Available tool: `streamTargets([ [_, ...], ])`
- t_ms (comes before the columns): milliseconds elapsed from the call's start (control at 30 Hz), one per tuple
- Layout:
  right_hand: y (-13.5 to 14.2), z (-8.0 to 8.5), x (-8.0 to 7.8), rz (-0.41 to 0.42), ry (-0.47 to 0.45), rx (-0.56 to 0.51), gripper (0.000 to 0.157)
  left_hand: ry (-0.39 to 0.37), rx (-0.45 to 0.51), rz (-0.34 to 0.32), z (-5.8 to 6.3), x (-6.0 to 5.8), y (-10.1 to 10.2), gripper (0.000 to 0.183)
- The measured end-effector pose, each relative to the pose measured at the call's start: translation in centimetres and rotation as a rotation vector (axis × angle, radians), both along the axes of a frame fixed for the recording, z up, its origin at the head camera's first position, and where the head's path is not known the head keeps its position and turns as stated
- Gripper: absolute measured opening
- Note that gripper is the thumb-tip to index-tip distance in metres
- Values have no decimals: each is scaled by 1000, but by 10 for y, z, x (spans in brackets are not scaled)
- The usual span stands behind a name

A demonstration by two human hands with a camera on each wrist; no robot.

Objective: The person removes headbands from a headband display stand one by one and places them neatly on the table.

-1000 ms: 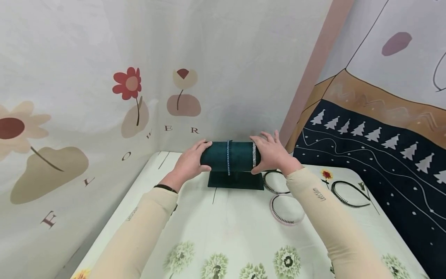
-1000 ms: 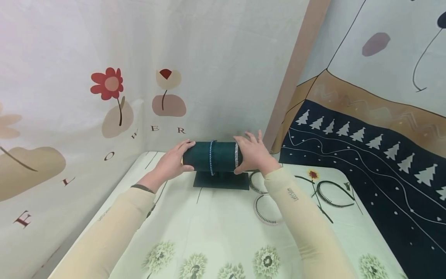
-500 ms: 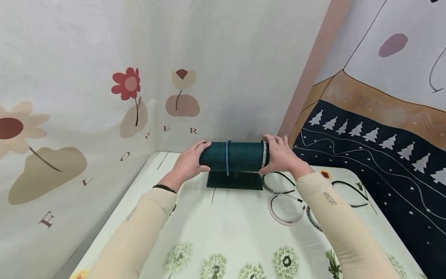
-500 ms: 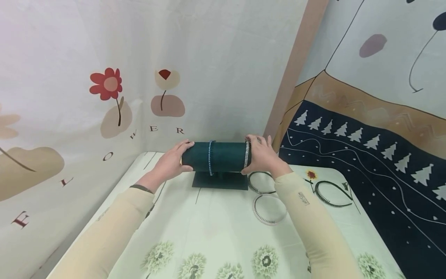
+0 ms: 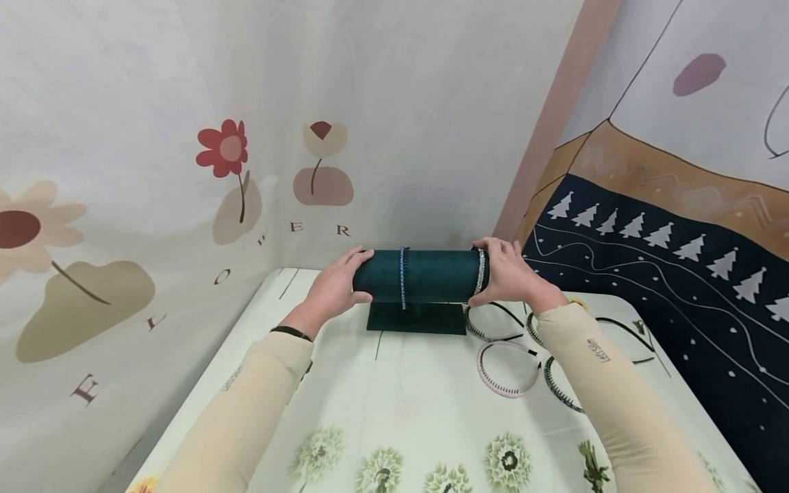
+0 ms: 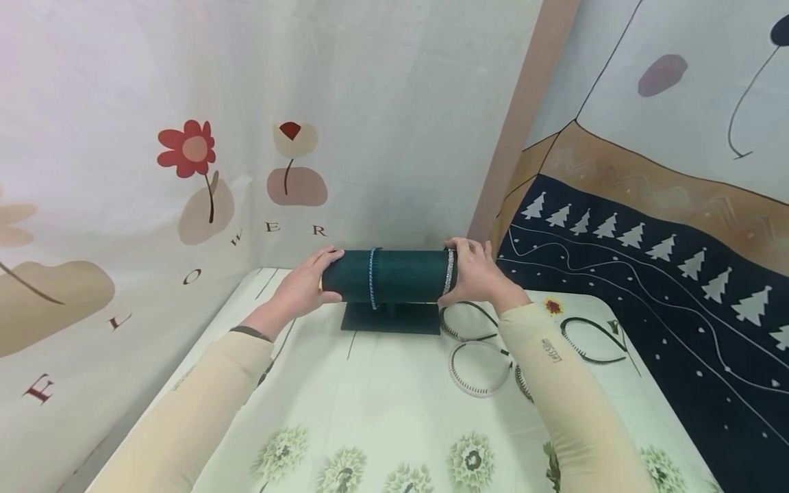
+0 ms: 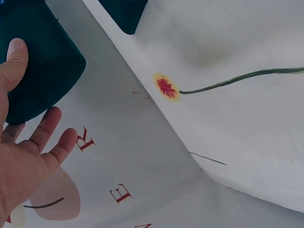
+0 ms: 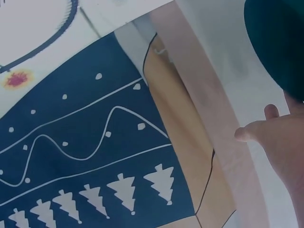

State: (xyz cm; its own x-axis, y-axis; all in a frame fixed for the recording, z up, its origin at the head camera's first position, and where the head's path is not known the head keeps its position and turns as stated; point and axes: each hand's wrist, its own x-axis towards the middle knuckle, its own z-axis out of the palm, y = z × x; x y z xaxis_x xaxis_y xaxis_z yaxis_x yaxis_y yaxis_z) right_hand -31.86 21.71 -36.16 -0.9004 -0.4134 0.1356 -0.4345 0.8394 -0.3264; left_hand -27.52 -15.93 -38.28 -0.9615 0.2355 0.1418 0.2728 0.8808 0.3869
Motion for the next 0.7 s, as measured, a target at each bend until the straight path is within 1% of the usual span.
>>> streamTargets([
  [300, 8, 0, 2, -33, -11, -7, 125, -9, 1, 1, 1, 1, 1, 94],
  [533, 18, 2, 4, -32, -81, -35, 120, -5, -6, -1, 1, 0, 1, 95],
  [700, 28, 2, 4, -53, -89, -3, 118, -9, -7, -1, 1, -1, -1, 95],
])
